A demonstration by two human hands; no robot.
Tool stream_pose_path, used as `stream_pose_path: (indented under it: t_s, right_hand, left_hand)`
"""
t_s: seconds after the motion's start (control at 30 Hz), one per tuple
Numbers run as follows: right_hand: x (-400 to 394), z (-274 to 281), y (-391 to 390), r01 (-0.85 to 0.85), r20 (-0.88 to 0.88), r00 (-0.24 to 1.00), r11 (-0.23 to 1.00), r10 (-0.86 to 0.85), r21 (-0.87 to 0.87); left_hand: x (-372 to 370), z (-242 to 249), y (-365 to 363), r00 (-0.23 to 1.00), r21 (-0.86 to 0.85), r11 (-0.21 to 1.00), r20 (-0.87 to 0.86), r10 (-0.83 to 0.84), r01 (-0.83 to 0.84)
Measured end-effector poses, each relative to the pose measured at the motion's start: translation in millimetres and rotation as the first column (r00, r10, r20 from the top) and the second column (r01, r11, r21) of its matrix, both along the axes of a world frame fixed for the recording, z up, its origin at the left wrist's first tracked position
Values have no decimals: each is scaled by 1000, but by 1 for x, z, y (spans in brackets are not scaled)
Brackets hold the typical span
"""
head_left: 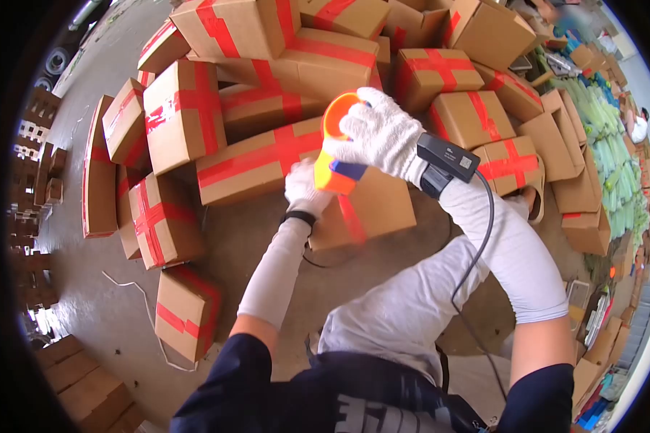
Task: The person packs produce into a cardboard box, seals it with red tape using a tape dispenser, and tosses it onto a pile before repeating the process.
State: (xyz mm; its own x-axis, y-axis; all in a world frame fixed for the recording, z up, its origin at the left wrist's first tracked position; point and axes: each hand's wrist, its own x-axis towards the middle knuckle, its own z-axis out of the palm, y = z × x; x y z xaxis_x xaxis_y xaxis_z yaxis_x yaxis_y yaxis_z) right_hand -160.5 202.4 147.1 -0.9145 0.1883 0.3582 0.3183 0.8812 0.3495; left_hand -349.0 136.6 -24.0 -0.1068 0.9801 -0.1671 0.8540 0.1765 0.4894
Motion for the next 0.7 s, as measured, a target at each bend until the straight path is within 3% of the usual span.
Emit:
stream_pose_path:
  t_s: [0.1,0.13,0.17,0.23,0.33,0.37,0.43,0.47,0.5,0.57,0.6,0.7]
  right_hand:
    - [38,-18,-27,145,-155,975,985,-158,-94]
    - [56,-26,-36,178,-142,971,979,-191,-97]
    - [70,-34,-44,192,-107,974,977,-201,-93]
    - [96,-50,-58,241,102,969,953,-225,-182]
    - [137,-89,-72,232,296,943,937,-152,-260]
    - [156,-106,-74,300,357,917,898,-178,-322]
    - [200,-143,-73,425,472,857,800,-206,-424]
    - [213,-158,-78,489,521,824,744,-223,-455]
    - [223,-175,-81,454,455,860,756,-232,-472]
    - [232,-205,-84,384,293,918,784,-268,-487]
    - [232,-219,-80,322,200,947,773,-253,-547]
    - [224,-202,-63,135,61,991,811,-123,-569]
  left_hand:
    - [21,-2,-15,965,70,975,-175,-196,210]
    - [27,-8,-23,960,15,965,-102,-260,263]
    - [40,9,-43,969,134,965,69,-238,227]
    - [66,-21,-61,866,385,831,134,-481,402]
    - [103,-36,-86,788,427,778,208,-580,460]
    - [105,-32,-91,807,314,830,240,-540,461]
    - [104,-34,-94,803,315,898,422,-421,306]
    - [104,-33,-92,804,381,842,313,-506,381]
    - [109,-30,-96,682,428,701,230,-694,570]
    - [125,3,-89,305,454,286,33,-952,844]
    - [132,1,-93,275,520,196,-79,-958,831]
    - [138,-1,-90,192,406,149,-68,-979,901]
